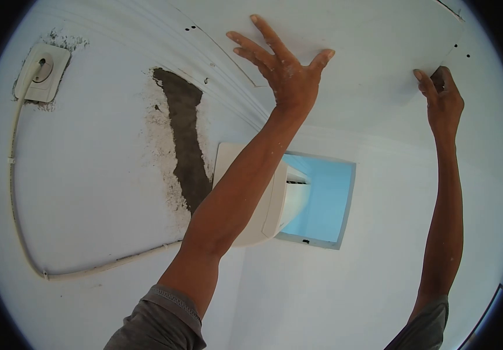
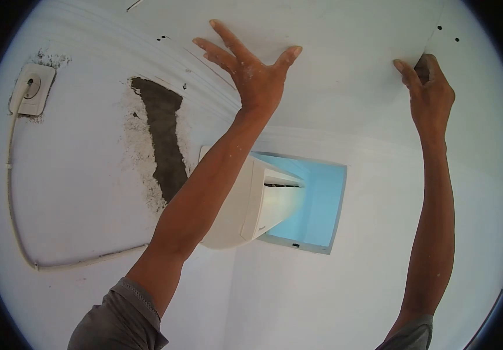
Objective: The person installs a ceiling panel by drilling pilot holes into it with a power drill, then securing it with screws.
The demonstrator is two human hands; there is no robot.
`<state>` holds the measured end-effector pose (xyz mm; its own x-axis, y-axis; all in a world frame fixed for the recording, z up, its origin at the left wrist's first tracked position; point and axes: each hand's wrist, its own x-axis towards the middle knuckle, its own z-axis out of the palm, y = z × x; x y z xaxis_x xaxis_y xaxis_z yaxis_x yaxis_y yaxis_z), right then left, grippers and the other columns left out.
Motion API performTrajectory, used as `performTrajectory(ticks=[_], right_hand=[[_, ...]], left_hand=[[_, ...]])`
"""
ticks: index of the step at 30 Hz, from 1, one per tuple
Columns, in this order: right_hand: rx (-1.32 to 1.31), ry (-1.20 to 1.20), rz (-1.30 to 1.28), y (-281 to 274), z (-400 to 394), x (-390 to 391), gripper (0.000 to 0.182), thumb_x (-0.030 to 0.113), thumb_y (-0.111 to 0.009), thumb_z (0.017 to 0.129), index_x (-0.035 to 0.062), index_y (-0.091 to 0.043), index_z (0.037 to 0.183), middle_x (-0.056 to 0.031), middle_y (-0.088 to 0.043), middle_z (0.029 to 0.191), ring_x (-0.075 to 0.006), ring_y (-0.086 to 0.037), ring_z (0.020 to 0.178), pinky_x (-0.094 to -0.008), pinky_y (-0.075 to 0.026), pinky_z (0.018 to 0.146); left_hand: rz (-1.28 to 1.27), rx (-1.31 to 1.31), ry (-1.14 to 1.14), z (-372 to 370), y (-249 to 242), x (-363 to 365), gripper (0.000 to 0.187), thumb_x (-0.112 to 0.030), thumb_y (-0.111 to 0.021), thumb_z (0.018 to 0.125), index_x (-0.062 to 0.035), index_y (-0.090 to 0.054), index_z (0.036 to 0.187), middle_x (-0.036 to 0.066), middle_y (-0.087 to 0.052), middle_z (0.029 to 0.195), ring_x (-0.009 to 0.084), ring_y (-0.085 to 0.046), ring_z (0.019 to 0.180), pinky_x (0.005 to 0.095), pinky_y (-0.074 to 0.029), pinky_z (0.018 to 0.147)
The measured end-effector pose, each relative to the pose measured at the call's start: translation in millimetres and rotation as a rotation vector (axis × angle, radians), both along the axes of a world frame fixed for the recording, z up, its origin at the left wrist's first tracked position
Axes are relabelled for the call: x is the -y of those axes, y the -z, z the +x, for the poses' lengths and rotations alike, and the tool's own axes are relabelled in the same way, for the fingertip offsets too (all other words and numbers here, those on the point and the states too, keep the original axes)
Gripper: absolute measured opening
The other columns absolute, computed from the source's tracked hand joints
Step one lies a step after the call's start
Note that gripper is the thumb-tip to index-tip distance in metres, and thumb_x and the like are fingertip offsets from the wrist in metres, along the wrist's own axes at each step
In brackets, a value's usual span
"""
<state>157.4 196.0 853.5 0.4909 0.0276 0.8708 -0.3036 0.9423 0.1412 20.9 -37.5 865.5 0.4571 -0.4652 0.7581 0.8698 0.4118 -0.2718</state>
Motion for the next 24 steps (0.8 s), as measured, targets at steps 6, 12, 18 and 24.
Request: performTrajectory(ticks=[6,12,18,24], right_hand=[[0.001,-0.076,0.005,4,-4,-5,0.04,0.042,-0.071,0.084,0.0031,-0.063,0.09,-0.0038,-0.063,0.069,-0.0108,-0.056,0.062,-0.026,-0.046,0.061],[0.01,-0.064,0.055,4,4,-5,0.037,0.038,-0.071,0.085,0.0022,-0.062,0.086,-0.0043,-0.063,0.068,-0.0109,-0.055,0.061,-0.0251,-0.044,0.059],[0.011,-0.17,0.102,3,1,-2,0.031,0.026,-0.072,0.085,0.0022,-0.055,0.075,-0.0034,-0.058,0.063,-0.0114,-0.049,0.056,-0.0248,-0.042,0.055],[-0.181,-0.084,0.095,-5,-11,0,0.036,0.022,-0.076,0.081,-0.0003,-0.05,0.07,-0.0133,-0.045,0.056,-0.0198,-0.034,0.051,-0.0336,-0.038,0.048]], left_hand=[[0.039,-0.101,-0.102,-8,-4,4,0.135,-0.047,-0.084,0.065,-0.0065,0.013,0.149,0.036,0.032,0.142,0.0651,0.026,0.126,0.0766,-0.007,0.102],[0.004,-0.064,-0.106,0,3,26,0.133,-0.046,-0.085,0.064,-0.0103,0.01,0.151,0.035,0.03,0.143,0.0639,0.025,0.128,0.077,-0.007,0.101],[0.056,-0.099,-0.112,15,-3,50,0.134,-0.041,-0.089,0.061,-0.0133,0.005,0.152,0.033,0.026,0.146,0.0625,0.021,0.13,0.0767,-0.01,0.101],[0.073,-0.099,-0.06,16,2,54,0.127,-0.038,-0.089,0.062,-0.0096,-0.004,0.152,0.032,0.02,0.149,0.051,0.005,0.14,0.0595,-0.027,0.108]])
